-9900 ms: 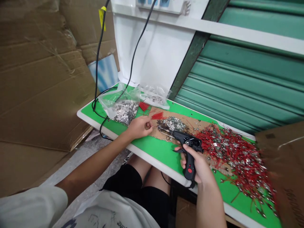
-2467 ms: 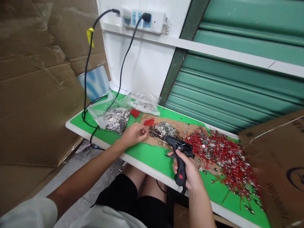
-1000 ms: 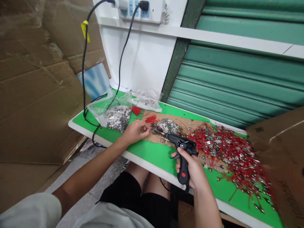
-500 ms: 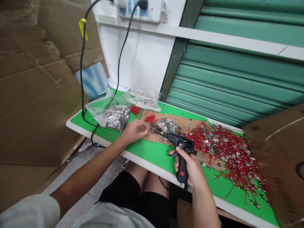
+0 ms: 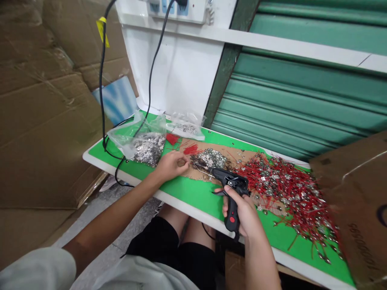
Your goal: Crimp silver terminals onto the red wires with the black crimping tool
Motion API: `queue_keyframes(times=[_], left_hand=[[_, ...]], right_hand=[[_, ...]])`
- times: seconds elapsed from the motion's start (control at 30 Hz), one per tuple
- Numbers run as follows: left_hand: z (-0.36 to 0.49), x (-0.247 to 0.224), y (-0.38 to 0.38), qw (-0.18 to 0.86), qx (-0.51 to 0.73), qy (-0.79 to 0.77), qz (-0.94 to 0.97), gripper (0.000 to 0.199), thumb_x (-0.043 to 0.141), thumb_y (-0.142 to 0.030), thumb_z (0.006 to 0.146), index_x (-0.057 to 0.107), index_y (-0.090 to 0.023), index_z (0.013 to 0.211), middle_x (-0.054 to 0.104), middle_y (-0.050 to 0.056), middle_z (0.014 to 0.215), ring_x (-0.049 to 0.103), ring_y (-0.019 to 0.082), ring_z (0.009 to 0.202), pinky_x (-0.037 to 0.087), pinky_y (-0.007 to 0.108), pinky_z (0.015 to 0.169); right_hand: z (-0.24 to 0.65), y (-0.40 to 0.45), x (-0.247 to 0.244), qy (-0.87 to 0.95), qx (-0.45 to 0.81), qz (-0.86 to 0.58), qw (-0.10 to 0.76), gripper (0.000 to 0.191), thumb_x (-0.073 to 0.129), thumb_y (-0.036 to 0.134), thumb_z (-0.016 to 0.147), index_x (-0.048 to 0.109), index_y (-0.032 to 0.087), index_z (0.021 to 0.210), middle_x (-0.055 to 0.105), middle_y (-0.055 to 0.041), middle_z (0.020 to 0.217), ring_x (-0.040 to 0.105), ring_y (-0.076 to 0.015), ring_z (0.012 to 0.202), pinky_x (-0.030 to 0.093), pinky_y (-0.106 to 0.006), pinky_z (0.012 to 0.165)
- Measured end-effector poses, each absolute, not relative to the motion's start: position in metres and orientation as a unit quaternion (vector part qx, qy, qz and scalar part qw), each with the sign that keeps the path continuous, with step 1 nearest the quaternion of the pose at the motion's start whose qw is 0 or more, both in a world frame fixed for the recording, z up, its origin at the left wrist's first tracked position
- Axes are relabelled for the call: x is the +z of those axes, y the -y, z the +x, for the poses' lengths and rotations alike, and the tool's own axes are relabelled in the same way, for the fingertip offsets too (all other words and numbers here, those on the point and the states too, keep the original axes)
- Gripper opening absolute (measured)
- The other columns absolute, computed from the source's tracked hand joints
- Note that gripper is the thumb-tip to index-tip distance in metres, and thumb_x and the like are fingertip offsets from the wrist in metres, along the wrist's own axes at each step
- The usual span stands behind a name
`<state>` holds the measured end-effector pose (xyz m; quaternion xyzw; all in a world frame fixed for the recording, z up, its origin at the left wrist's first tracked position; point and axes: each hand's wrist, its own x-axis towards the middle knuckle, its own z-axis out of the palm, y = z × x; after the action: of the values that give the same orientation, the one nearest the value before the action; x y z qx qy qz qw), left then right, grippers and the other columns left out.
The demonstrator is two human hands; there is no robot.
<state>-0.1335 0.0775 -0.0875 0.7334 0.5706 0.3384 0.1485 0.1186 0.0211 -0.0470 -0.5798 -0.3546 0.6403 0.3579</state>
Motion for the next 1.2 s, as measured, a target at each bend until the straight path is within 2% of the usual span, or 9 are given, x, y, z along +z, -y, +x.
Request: queue_keyframes(times=[0.27,0.47,1.2], left_hand=[[-0.1337,-0.0869,-0.0776,0.152,0.339,-0.575,0.729,0.008,0.063,-0.022,0.076,0.070,-0.020,0.079,0.071,0.001,0.084,0.061,0.016,0.081,0.046,0.028,0.078],[-0.1329,-0.0879,-0.0787,0.146,0.335,-0.574,0.733,0.008,0.064,-0.022,0.076,0.070,-0.020,0.080,0.071,0.001,0.083,0.061,0.017,0.082,0.046,0.028,0.078],[-0.1326,-0.0897,-0.0798,0.149,0.336,-0.573,0.733,0.009,0.064,-0.025,0.077,0.070,-0.020,0.079,0.071,0.001,0.081,0.062,0.015,0.078,0.046,0.027,0.074]], right_hand=[[0.1184,-0.0213,-0.0496,0.337,0.627,-0.603,0.360,0.040,0.079,0.052,0.061,0.069,0.014,0.067,0.050,-0.0012,0.043,0.044,-0.0111,0.036,0.033,-0.022,0.035],[0.1175,-0.0212,-0.0452,0.347,0.638,-0.586,0.357,0.041,0.077,0.051,0.064,0.074,0.013,0.079,0.048,0.0003,0.045,0.042,-0.0112,0.037,0.033,-0.023,0.035],[0.1201,-0.0247,-0.0466,0.329,0.658,-0.577,0.354,0.040,0.077,0.049,0.065,0.074,0.012,0.079,0.047,0.0009,0.044,0.042,-0.0095,0.036,0.032,-0.021,0.035]])
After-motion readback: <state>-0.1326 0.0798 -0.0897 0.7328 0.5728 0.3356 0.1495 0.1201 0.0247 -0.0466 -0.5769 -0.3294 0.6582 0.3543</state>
